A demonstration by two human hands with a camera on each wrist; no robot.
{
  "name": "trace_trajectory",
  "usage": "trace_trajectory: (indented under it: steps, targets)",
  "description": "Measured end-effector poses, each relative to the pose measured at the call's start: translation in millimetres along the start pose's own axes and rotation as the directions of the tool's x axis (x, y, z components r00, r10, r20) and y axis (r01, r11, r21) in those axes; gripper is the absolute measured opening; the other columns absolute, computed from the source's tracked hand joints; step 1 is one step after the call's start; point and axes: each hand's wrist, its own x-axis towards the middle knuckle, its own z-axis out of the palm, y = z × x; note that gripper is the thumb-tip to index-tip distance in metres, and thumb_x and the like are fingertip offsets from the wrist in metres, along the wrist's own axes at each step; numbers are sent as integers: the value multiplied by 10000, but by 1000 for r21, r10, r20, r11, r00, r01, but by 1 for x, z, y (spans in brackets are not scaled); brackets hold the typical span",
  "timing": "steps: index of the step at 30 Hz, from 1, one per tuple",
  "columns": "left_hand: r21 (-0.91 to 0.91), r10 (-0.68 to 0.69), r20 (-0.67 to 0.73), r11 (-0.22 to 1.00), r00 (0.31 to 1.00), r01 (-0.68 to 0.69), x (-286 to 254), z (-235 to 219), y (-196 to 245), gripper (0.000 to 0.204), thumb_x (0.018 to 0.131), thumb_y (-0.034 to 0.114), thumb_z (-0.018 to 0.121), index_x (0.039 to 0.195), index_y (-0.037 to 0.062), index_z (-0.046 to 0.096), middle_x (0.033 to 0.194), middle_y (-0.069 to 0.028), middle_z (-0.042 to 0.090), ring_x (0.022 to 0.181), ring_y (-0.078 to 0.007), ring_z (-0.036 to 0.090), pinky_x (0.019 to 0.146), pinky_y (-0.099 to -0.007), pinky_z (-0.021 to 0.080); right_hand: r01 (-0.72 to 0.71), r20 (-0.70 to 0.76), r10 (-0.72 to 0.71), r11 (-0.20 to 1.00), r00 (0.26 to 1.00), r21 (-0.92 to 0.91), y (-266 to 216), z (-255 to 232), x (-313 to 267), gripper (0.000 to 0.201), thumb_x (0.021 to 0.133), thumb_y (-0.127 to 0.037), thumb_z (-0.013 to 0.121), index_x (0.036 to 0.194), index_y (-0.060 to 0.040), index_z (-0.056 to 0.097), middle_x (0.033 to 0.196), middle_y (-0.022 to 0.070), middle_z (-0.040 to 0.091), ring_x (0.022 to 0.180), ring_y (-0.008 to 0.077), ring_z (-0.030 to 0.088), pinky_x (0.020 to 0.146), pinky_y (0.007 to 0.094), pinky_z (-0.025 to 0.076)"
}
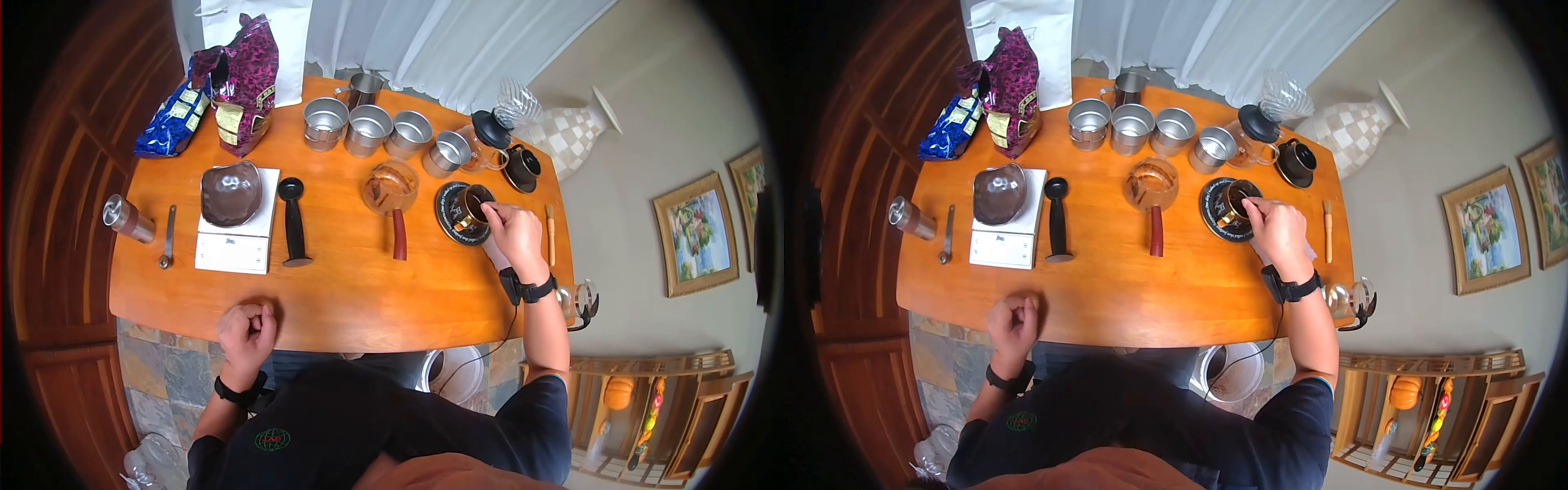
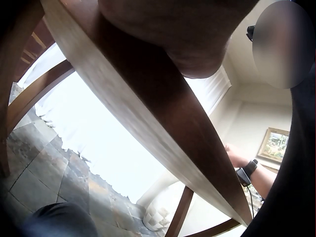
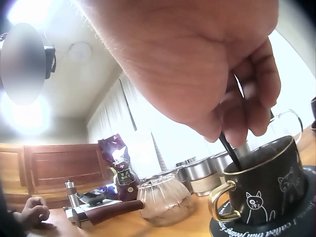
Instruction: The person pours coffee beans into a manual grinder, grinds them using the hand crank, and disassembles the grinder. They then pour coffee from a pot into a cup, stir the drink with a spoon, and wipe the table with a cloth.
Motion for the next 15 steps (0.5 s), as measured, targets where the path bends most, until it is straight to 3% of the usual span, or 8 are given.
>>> trace_trajectory:
  steps: [7,15]
  targets:
    - [-11,-9,7,1000,1000,10,-2,0,-1,191,823,-17,756,791,71,590,582,-36,477,498,-213,487,490,-339,369,-3,-52,-4,991,999,-131,12,3,0,221,932,-287,704,915,-88,798,816,156,729,742,355,703,649,409,550]
    - [-44,-44,31,998,999,45,-1,0,-1,193,814,-29,753,787,72,591,594,-42,485,504,-218,490,491,-340,369,-25,19,26,999,999,-48,5,-5,-12,234,937,-284,715,907,-65,792,780,162,716,691,356,689,611,407,527]
